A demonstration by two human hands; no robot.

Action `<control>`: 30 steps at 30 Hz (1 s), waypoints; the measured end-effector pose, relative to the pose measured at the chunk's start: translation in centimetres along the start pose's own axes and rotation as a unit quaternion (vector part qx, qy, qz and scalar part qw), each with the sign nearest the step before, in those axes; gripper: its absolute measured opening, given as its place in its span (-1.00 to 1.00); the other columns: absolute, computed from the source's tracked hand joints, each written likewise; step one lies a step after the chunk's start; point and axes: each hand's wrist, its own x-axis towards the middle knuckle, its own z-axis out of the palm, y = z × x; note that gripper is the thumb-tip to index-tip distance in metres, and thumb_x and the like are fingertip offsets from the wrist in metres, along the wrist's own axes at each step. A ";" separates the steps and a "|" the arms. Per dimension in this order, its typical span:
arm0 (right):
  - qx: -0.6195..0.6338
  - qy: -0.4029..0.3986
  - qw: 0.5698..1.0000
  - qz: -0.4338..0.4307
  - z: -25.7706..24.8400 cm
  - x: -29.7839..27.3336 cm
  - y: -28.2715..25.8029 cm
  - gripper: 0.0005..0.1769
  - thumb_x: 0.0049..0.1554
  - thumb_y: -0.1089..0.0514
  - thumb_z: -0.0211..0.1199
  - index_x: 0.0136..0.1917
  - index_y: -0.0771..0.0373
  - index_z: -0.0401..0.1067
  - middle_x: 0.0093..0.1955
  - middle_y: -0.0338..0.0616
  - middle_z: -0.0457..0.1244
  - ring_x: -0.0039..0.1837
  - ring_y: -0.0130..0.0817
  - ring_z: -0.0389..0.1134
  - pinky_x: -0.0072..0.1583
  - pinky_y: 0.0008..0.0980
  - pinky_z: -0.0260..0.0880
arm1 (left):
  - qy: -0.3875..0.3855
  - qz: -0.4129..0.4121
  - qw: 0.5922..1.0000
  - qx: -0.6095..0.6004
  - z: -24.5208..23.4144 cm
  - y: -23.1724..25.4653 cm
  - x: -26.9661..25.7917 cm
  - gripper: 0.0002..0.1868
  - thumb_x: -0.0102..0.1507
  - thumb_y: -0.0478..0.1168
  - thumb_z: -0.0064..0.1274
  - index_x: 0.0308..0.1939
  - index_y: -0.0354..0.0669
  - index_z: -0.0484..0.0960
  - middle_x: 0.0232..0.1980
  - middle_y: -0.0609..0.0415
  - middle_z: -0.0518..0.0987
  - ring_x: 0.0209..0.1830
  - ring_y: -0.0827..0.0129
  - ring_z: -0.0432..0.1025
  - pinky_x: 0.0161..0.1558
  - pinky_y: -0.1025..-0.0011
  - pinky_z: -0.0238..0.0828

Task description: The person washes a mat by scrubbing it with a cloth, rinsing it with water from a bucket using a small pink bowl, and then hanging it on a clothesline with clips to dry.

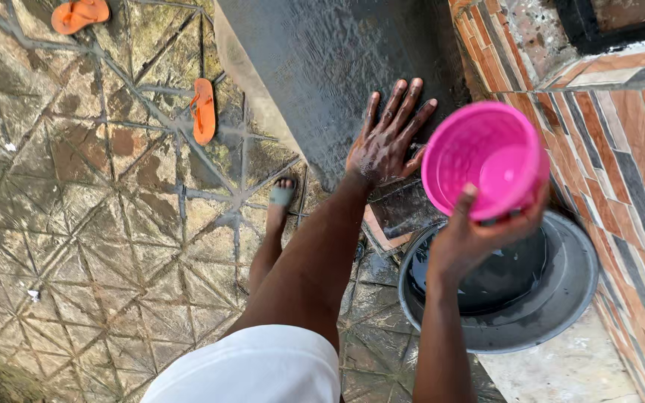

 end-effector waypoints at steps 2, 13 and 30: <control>0.223 0.047 0.963 0.144 -2.0 -1.4 1.9 -0.10 0.35 0.03 0.28 0.68 0.14 -0.26 0.69 0.16 -0.14 0.71 0.10 0.04 0.52 0.21 0.25 | 0.057 0.023 0.996 0.062 0.2 0.0 -0.2 -0.18 0.40 0.24 -0.03 0.66 0.18 0.06 0.74 -0.03 -0.14 0.76 0.07 -0.27 0.68 -0.18 -0.37; 0.240 -0.002 0.967 0.090 0.9 -3.7 2.0 -0.22 0.41 0.10 0.18 0.70 0.19 -0.18 0.70 0.13 -0.13 0.73 0.01 -0.02 0.67 0.06 0.13 | -0.191 -0.055 0.973 0.116 -3.9 2.8 1.1 0.08 0.23 0.53 -0.06 0.65 0.24 -0.13 0.70 -0.05 -0.31 0.72 0.03 -0.42 0.62 -0.19 -0.52; 0.378 0.094 0.888 0.242 0.0 -4.5 9.6 0.10 0.40 -0.13 0.22 0.72 0.11 -0.61 0.81 0.12 -0.39 0.80 -0.03 -0.22 0.74 0.10 -0.21 | 0.004 0.044 0.991 0.126 0.4 0.1 -0.1 -0.18 0.42 0.28 0.00 0.69 0.25 0.08 0.74 -0.06 -0.22 0.75 0.00 -0.35 0.64 -0.21 -0.45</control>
